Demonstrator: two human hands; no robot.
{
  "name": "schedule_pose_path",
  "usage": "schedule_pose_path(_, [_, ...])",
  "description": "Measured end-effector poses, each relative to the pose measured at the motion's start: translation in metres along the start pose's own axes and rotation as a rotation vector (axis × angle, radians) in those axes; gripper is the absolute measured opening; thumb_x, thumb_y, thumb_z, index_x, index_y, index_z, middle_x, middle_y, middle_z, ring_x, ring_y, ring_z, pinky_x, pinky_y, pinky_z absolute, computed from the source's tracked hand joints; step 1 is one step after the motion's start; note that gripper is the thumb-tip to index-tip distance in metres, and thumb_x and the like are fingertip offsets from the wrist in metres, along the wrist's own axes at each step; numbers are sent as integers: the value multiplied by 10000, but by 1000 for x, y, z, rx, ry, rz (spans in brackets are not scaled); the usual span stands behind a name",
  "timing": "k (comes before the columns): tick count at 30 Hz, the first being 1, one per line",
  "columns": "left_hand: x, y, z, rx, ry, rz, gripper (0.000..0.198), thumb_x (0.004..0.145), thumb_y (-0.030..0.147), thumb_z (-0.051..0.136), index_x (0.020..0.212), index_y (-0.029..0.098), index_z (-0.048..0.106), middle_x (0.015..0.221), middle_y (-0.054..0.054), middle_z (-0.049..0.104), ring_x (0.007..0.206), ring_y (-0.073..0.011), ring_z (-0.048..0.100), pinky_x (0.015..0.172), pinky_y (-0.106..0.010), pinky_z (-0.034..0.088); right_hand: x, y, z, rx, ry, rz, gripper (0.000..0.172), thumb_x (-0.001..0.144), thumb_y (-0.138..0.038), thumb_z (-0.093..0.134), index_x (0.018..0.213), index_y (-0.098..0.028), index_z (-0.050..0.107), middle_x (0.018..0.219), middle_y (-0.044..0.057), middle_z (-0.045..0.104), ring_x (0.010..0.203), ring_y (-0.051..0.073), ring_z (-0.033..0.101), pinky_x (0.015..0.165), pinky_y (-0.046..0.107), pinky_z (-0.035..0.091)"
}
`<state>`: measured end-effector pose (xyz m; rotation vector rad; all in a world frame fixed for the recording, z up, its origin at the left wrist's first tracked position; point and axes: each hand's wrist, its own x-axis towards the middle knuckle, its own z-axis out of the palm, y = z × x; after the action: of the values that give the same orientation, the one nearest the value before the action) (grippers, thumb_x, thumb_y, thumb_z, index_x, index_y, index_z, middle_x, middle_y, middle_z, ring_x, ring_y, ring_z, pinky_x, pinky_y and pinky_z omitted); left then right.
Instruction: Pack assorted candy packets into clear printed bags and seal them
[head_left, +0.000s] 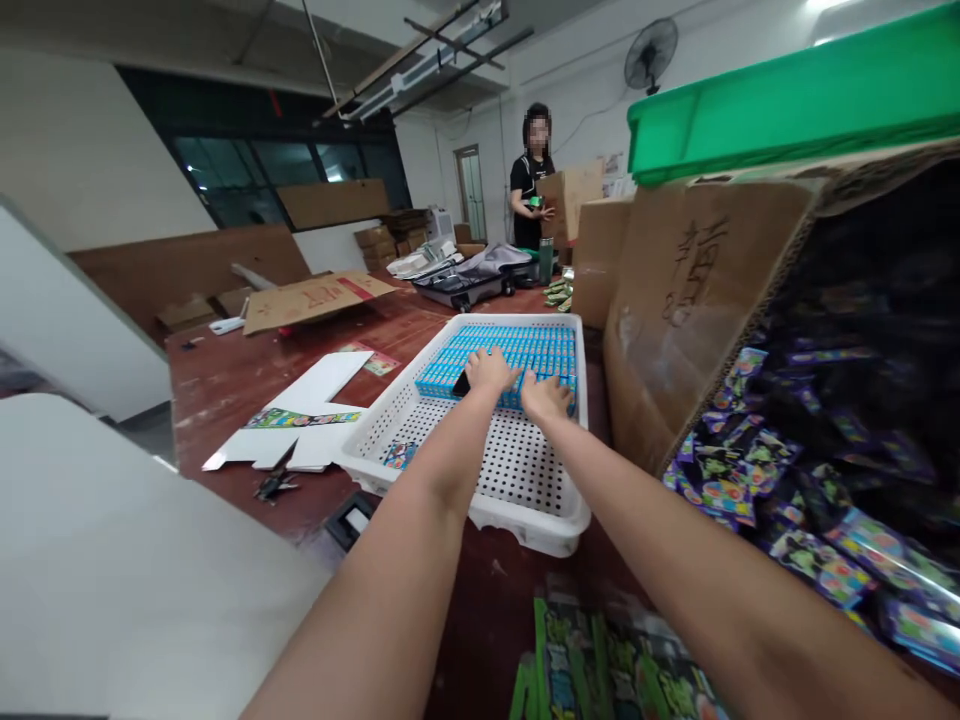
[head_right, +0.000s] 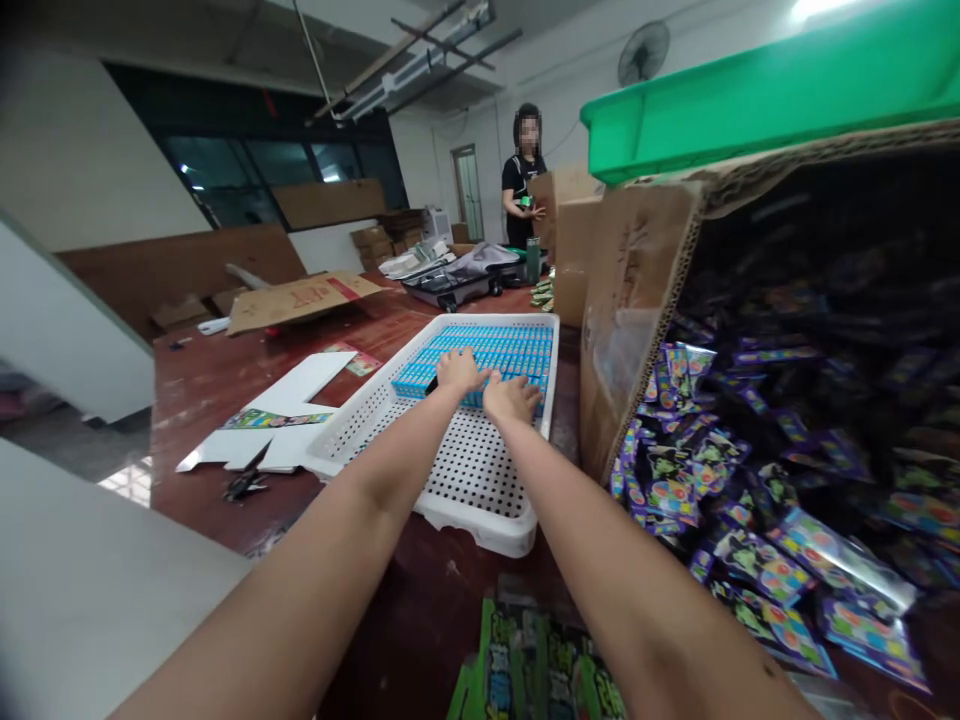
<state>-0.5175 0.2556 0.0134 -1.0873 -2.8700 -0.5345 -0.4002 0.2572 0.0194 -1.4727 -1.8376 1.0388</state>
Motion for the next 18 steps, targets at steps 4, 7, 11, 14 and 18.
schedule_pose_path(4, [19, -38, -3, 31, -47, -105, 801, 746, 617, 781, 1378, 187, 542, 1450, -210, 548, 1377, -437, 455, 1099, -593, 391, 16, 12, 9, -101, 39, 75, 463, 975, -427, 618, 1372, -198, 554, 1448, 124, 529, 1272, 304, 553, 1052, 564, 466])
schedule_pose_path(7, [38, -67, -2, 36, -85, -125, 840, 664, 653, 811, 1340, 215, 571, 1429, -188, 588, 1391, -435, 448, 1101, -528, 403, 25, 20, 15, -169, 39, 56, 481, 972, -435, 619, 1383, -196, 547, 1467, 126, 513, 1297, 313, 534, 1065, 573, 451])
schedule_pose_path(11, [50, -99, 1, 27, -72, -207, 1059, 626, 812, 716, 1426, 151, 505, 1537, -239, 463, 1442, -484, 361, 1136, -574, 348, 29, 29, 21, -242, 24, 17, 494, 969, -437, 623, 1393, -197, 538, 1489, 128, 492, 1319, 322, 514, 1076, 581, 438])
schedule_pose_path(14, [45, -117, 2, -13, -32, -238, 1112, 676, 899, 568, 1462, 116, 480, 1562, -249, 423, 1461, -468, 342, 1159, -546, 334, 28, 34, 20, -285, 3, -24, 490, 967, -431, 627, 1390, -197, 540, 1485, 127, 494, 1312, 320, 520, 1068, 576, 448])
schedule_pose_path(18, [28, -128, -3, -89, 63, -253, 874, 906, 788, 366, 1513, 162, 427, 1568, -202, 430, 1445, -375, 408, 1158, -506, 356, 27, 38, 13, -327, -68, -134, 440, 972, -397, 631, 1354, -189, 564, 1413, 120, 553, 1228, 290, 583, 1011, 536, 505])
